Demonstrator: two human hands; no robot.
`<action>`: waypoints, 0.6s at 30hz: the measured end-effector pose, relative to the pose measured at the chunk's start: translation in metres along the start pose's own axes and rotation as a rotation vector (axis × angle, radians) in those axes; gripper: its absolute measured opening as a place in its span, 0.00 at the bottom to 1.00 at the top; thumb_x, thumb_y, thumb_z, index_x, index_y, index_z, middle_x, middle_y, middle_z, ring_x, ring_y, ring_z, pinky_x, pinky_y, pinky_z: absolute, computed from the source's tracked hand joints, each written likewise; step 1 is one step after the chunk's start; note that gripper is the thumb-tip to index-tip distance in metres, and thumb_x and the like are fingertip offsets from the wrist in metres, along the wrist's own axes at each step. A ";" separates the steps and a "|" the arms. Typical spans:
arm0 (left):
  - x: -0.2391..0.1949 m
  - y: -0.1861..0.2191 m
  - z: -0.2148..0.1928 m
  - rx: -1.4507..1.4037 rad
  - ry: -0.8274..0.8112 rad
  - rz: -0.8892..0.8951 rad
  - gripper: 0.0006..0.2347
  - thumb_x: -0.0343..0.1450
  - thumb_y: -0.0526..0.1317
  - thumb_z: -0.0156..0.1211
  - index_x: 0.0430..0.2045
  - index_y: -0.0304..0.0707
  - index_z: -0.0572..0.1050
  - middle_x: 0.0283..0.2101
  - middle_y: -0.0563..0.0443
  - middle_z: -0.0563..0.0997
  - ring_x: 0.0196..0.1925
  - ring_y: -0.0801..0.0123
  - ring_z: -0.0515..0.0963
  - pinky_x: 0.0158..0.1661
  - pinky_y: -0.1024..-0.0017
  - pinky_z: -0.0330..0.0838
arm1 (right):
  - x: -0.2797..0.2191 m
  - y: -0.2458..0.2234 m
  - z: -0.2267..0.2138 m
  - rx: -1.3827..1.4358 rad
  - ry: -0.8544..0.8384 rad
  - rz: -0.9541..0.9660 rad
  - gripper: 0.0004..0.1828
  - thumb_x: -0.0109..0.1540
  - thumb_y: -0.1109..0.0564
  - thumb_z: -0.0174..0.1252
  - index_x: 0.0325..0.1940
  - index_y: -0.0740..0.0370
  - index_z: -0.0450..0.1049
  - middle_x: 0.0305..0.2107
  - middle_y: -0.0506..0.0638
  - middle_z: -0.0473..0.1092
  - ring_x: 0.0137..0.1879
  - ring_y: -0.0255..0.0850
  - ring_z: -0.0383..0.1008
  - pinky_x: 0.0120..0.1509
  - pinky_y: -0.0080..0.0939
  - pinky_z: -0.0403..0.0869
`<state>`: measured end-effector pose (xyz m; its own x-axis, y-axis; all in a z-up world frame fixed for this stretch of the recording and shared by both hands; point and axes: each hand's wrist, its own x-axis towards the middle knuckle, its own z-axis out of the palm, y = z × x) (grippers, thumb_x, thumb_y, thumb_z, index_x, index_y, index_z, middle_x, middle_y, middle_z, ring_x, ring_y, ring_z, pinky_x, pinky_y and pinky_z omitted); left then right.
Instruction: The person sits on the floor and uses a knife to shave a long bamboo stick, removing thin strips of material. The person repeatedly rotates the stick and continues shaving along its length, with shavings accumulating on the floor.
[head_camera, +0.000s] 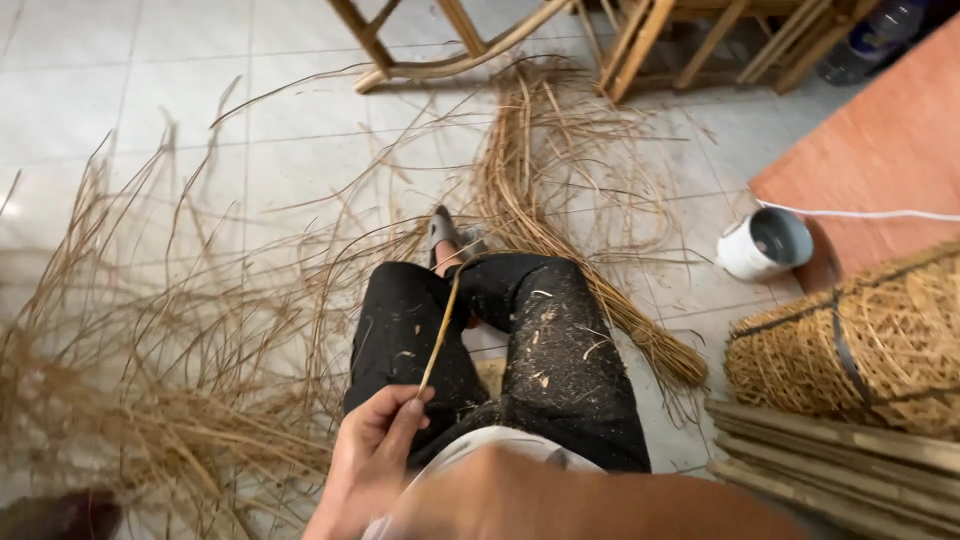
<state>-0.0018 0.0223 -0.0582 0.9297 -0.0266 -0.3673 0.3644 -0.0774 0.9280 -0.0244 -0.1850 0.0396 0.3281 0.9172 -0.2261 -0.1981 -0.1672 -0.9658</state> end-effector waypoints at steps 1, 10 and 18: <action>0.002 -0.003 0.000 -0.045 -0.018 0.027 0.09 0.72 0.35 0.62 0.39 0.34 0.87 0.27 0.52 0.85 0.23 0.75 0.73 0.25 0.76 0.68 | -0.006 -0.027 -0.013 -0.154 0.208 0.007 0.13 0.66 0.56 0.51 0.55 0.47 0.63 0.34 0.36 0.67 0.33 0.25 0.61 0.41 0.31 0.63; -0.014 0.045 0.012 0.297 -0.212 0.567 0.07 0.73 0.38 0.58 0.39 0.43 0.83 0.35 0.56 0.87 0.33 0.69 0.85 0.32 0.70 0.77 | -0.021 0.036 -0.072 0.549 0.284 -0.026 0.41 0.66 0.63 0.59 0.82 0.64 0.52 0.22 0.49 0.70 0.21 0.32 0.70 0.25 0.28 0.74; -0.016 0.035 0.003 0.276 -0.163 0.292 0.10 0.73 0.42 0.57 0.37 0.43 0.86 0.30 0.60 0.87 0.31 0.79 0.81 0.34 0.76 0.74 | -0.019 0.045 -0.087 0.692 0.295 -0.294 0.40 0.66 0.61 0.57 0.81 0.64 0.50 0.22 0.53 0.73 0.19 0.37 0.69 0.20 0.32 0.69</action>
<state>-0.0041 0.0168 -0.0204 0.9630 -0.2422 -0.1178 0.0392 -0.3067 0.9510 0.0407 -0.2411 -0.0102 0.6665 0.7397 -0.0926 -0.5614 0.4163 -0.7152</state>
